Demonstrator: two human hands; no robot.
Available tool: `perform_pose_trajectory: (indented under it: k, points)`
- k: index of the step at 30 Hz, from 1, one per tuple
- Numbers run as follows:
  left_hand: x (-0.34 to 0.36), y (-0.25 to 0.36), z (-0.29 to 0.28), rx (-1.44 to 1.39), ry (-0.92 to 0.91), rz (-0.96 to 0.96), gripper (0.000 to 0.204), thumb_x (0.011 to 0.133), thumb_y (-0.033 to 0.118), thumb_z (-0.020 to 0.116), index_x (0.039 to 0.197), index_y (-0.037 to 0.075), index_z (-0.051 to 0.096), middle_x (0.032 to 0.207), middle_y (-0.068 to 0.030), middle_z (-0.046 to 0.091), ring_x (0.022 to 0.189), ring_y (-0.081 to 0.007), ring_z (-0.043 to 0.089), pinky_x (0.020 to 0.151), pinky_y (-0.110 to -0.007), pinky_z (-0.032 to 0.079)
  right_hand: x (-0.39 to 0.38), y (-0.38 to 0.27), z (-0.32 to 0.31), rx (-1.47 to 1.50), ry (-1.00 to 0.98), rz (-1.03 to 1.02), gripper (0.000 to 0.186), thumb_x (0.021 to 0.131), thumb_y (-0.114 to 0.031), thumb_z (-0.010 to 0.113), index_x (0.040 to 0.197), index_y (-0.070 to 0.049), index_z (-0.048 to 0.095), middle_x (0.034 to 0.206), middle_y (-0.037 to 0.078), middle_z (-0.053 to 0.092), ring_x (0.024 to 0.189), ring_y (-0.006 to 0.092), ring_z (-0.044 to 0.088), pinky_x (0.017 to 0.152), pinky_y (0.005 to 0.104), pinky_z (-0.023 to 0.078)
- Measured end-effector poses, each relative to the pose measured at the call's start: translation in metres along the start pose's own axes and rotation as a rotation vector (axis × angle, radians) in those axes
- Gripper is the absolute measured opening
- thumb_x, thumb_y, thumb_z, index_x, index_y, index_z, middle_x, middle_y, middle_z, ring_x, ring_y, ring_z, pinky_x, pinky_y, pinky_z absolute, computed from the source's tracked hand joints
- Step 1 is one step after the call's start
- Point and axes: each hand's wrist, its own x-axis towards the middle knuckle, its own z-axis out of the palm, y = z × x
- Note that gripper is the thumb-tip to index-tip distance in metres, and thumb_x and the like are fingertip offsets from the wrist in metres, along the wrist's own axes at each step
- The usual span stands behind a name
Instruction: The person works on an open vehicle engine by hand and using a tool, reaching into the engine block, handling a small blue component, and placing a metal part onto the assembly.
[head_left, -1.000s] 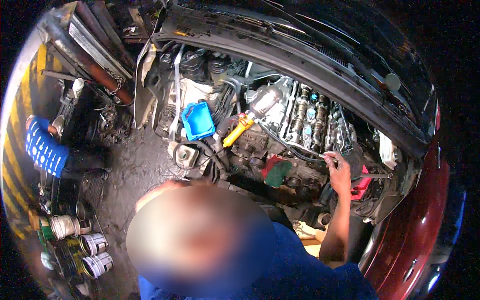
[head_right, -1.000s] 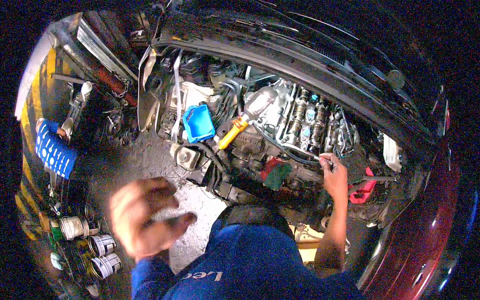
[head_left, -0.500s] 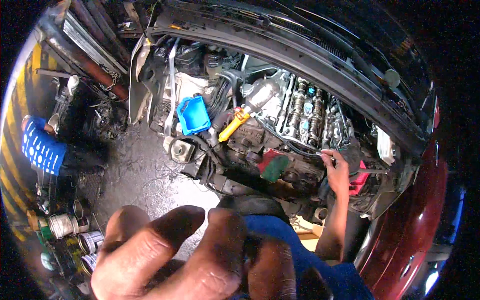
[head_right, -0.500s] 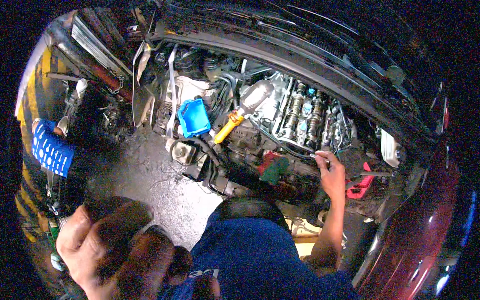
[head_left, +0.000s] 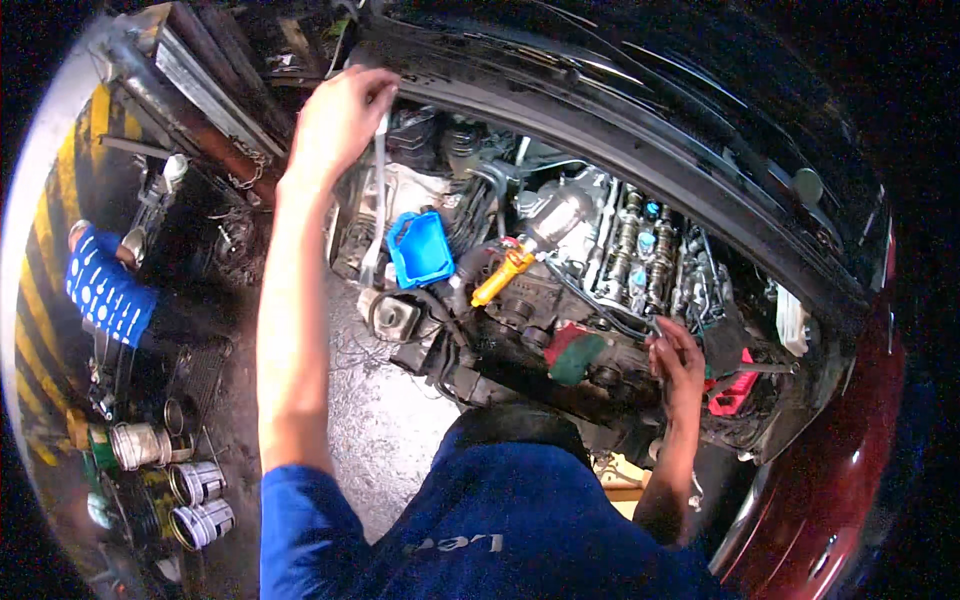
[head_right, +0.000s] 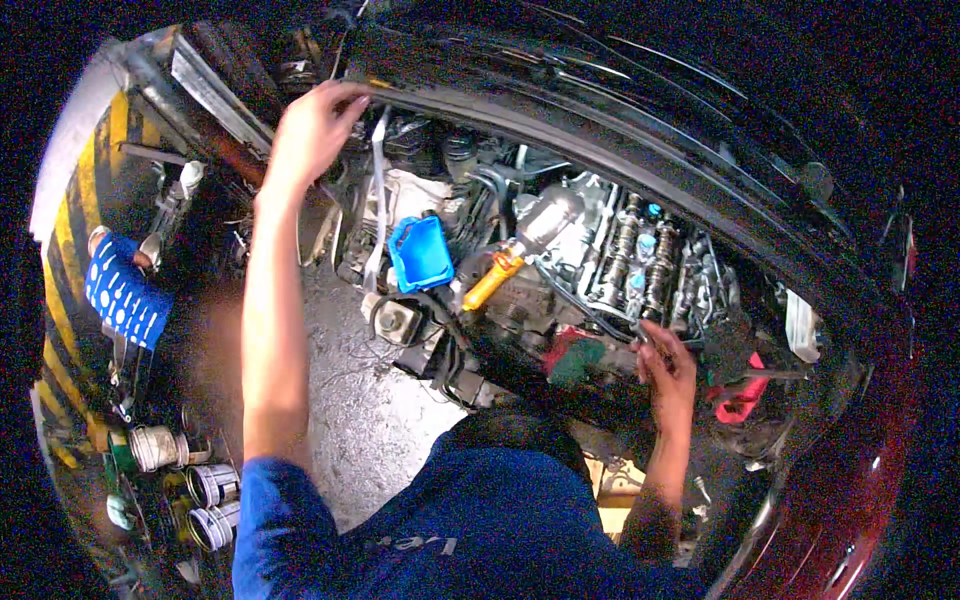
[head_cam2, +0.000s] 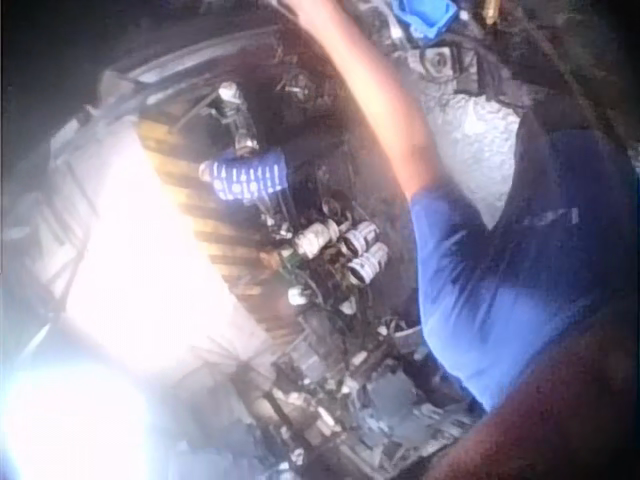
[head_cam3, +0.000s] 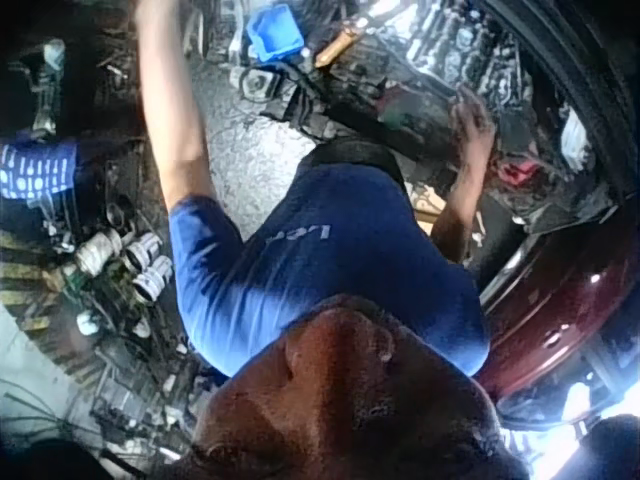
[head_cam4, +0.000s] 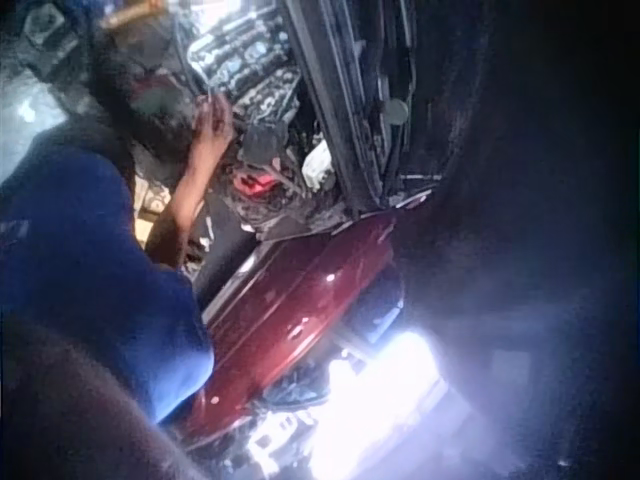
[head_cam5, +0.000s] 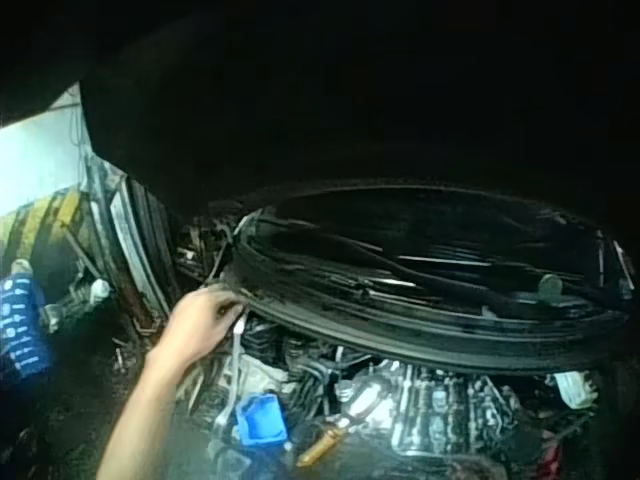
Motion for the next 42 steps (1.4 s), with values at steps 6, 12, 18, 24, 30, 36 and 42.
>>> perform_pose_trajectory:
  k: [6, 12, 18, 24, 30, 36, 42]
  points:
    - [0.067, -0.084, 0.123, 0.107, -0.063, -0.077, 0.027, 0.086, 0.036, 0.067, 0.101, 0.014, 0.074, 0.1, -0.0131, 0.069, 0.097, -0.0335, 0.066, 0.085, -0.045, 0.053, -0.035, 0.03, 0.029, 0.138, -0.033, 0.031, 0.029, 0.089, -0.013, 0.066, 0.114, -0.003, 0.056, 0.078, 0.0, 0.052, 0.066, 0.0089, 0.05, 0.056, 0.0242, 0.041]
    - [0.093, -0.097, 0.145, 0.18, -0.203, 0.056, 0.035, 0.085, 0.037, 0.067, 0.102, 0.007, 0.072, 0.104, -0.0176, 0.069, 0.098, -0.0365, 0.065, 0.087, -0.046, 0.052, -0.061, 0.061, 0.062, -0.048, -0.019, 0.209, 0.02, 0.09, -0.014, 0.067, 0.106, -0.005, 0.06, 0.082, -0.003, 0.055, 0.068, 0.0057, 0.046, 0.061, 0.022, 0.038]
    - [0.085, -0.107, 0.134, -0.265, 0.213, -0.135, 0.033, 0.09, 0.033, 0.066, 0.107, 0.006, 0.073, 0.099, -0.0126, 0.072, 0.093, -0.0289, 0.069, 0.081, -0.036, 0.052, -0.053, 0.045, 0.115, -0.09, -0.059, 0.207, 0.013, 0.092, -0.016, 0.065, 0.099, -0.006, 0.061, 0.084, -0.003, 0.056, 0.073, 0.0052, 0.046, 0.065, 0.0219, 0.038]
    - [0.015, -0.112, 0.111, -1.862, 0.408, -0.478, 0.024, 0.096, 0.015, 0.062, 0.11, -0.004, 0.063, 0.104, -0.0113, 0.067, 0.09, -0.0194, 0.066, 0.083, -0.032, 0.056, -0.017, 0.023, 0.168, -0.312, -0.173, 0.162, 0.02, 0.093, -0.023, 0.065, 0.096, -0.003, 0.066, 0.078, 0.001, 0.064, 0.07, 0.0055, 0.052, 0.066, 0.0245, 0.043]
    - [-0.083, -0.066, 0.103, -1.916, 0.337, -0.599, 0.024, 0.097, 0.013, 0.058, 0.11, -0.007, 0.061, 0.104, -0.0148, 0.066, 0.093, -0.0248, 0.068, 0.088, -0.036, 0.057, 0.036, -0.033, 0.262, -0.112, -0.225, 0.035, 0.024, 0.095, -0.024, 0.063, 0.105, -0.003, 0.069, 0.066, -0.003, 0.052, 0.053, 0.0055, 0.042, 0.05, 0.0239, 0.035]
    - [-0.165, -0.007, 0.089, -1.579, 0.306, -0.753, 0.028, 0.094, 0.018, 0.065, 0.109, -0.006, 0.064, 0.109, -0.016, 0.066, 0.097, -0.0266, 0.068, 0.088, -0.038, 0.058, 0.063, -0.017, 0.337, 0.49, -0.305, 0.235, 0.021, 0.095, -0.02, 0.064, 0.109, -0.005, 0.068, 0.07, -0.008, 0.042, 0.054, 0.0031, 0.035, 0.047, 0.0215, 0.028]
    - [-0.206, -0.006, 0.105, -1.485, 0.373, -0.674, 0.022, 0.093, 0.014, 0.066, 0.106, -0.003, 0.067, 0.112, -0.016, 0.065, 0.094, -0.0258, 0.068, 0.086, -0.038, 0.059, 0.059, 0.0, 0.357, 0.601, -0.252, 0.331, 0.024, 0.092, -0.019, 0.068, 0.112, -0.005, 0.066, 0.072, -0.008, 0.048, 0.054, 0.0018, 0.038, 0.047, 0.0201, 0.03]
